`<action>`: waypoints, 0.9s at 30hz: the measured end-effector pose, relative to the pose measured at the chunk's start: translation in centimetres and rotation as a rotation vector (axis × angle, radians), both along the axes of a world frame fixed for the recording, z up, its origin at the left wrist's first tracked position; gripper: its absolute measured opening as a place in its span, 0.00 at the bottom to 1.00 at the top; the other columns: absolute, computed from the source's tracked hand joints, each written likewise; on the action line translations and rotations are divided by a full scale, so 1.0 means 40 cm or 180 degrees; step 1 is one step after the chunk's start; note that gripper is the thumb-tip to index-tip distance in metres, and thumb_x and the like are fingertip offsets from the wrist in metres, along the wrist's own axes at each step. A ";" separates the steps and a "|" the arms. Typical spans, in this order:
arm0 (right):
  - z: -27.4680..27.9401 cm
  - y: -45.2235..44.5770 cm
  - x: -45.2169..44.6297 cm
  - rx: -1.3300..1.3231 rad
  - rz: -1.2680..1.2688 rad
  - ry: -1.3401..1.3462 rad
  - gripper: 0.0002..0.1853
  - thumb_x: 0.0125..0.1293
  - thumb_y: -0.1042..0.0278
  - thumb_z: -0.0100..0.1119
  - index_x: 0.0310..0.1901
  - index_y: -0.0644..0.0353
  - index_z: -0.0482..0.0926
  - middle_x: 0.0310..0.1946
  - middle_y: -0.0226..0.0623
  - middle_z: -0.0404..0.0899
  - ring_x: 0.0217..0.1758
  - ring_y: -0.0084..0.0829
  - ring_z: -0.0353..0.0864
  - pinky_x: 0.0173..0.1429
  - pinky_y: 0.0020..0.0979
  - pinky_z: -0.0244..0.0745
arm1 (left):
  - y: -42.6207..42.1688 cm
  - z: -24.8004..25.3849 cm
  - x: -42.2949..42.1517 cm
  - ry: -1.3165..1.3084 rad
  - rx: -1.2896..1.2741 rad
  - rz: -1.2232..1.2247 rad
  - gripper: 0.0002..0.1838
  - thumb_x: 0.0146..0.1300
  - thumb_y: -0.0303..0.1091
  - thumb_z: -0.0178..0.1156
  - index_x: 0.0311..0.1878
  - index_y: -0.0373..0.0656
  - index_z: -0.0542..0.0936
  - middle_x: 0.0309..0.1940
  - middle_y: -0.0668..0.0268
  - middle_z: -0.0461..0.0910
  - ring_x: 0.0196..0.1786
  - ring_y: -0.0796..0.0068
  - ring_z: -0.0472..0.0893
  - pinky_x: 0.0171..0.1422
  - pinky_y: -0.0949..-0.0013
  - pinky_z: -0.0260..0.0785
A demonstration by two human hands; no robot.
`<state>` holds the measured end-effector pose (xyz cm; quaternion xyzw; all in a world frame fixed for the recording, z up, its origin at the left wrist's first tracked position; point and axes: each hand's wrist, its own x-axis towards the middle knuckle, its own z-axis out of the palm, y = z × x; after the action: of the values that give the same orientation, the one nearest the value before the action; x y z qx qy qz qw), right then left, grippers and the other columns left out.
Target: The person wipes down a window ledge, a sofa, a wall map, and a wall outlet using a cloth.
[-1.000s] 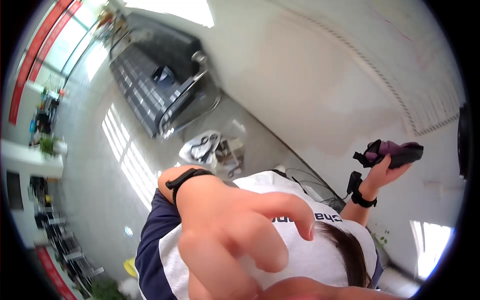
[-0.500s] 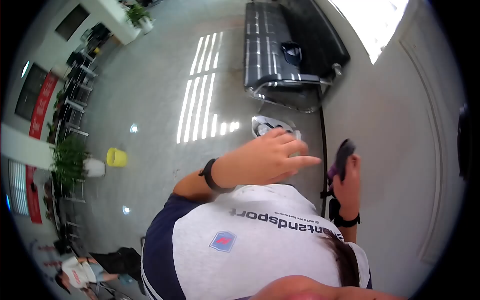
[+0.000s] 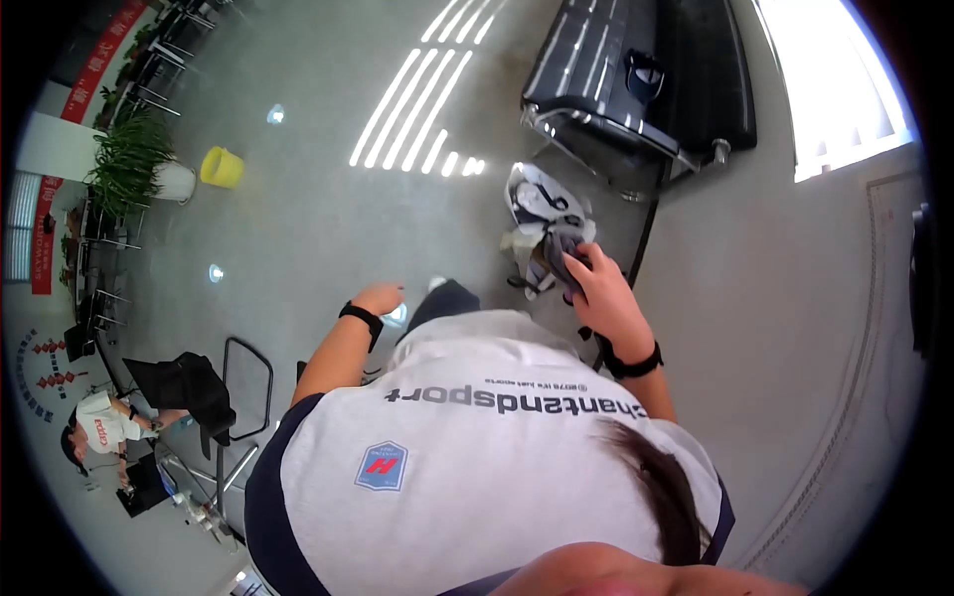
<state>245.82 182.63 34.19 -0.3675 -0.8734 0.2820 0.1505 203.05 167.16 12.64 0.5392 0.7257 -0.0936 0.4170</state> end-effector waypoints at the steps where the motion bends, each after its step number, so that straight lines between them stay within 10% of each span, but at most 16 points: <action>1: -0.002 0.014 -0.007 0.0012 0.0051 -0.0058 0.29 0.51 0.81 0.61 0.58 0.58 0.76 0.56 0.48 0.72 0.54 0.51 0.74 0.60 0.44 0.71 | -0.054 -0.080 -0.042 0.0035 -0.0006 0.0025 0.23 0.65 0.40 0.52 0.60 0.41 0.78 0.56 0.48 0.80 0.60 0.47 0.78 0.65 0.53 0.69; 9: -0.079 0.112 -0.089 -0.0675 0.0679 -0.0977 0.31 0.51 0.80 0.60 0.61 0.52 0.76 0.55 0.46 0.73 0.49 0.51 0.77 0.55 0.45 0.73 | -0.373 -0.329 -0.132 -0.0510 -0.1011 0.0210 0.21 0.64 0.48 0.55 0.49 0.43 0.85 0.50 0.48 0.83 0.56 0.48 0.81 0.61 0.53 0.72; 12: -0.107 0.190 -0.188 -0.0475 0.0569 -0.1110 0.31 0.52 0.79 0.59 0.62 0.52 0.76 0.55 0.46 0.73 0.50 0.50 0.77 0.55 0.44 0.73 | -0.320 -0.224 -0.158 -0.0688 -0.1233 0.0961 0.26 0.56 0.52 0.64 0.51 0.43 0.85 0.51 0.49 0.83 0.57 0.48 0.81 0.61 0.55 0.71; 21: -0.201 0.462 -0.634 -0.0308 0.0638 -0.0809 0.31 0.52 0.78 0.60 0.62 0.51 0.75 0.49 0.44 0.75 0.51 0.48 0.78 0.54 0.45 0.74 | 0.092 -0.266 -0.613 -0.0208 -0.0875 0.0619 0.25 0.73 0.47 0.43 0.57 0.39 0.79 0.58 0.47 0.78 0.63 0.44 0.74 0.67 0.51 0.66; 27: -0.325 0.620 -0.639 -0.0622 -0.0457 -0.1207 0.26 0.59 0.70 0.58 0.62 0.49 0.75 0.48 0.48 0.78 0.48 0.51 0.81 0.54 0.46 0.76 | 0.417 -0.289 -0.957 0.0120 -0.0219 0.0603 0.21 0.69 0.42 0.51 0.60 0.44 0.80 0.58 0.51 0.79 0.63 0.50 0.76 0.67 0.54 0.67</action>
<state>220.25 207.43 21.19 -0.4881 -0.8262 0.2796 -0.0330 164.78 183.82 1.09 0.4517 0.7775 -0.0887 0.4285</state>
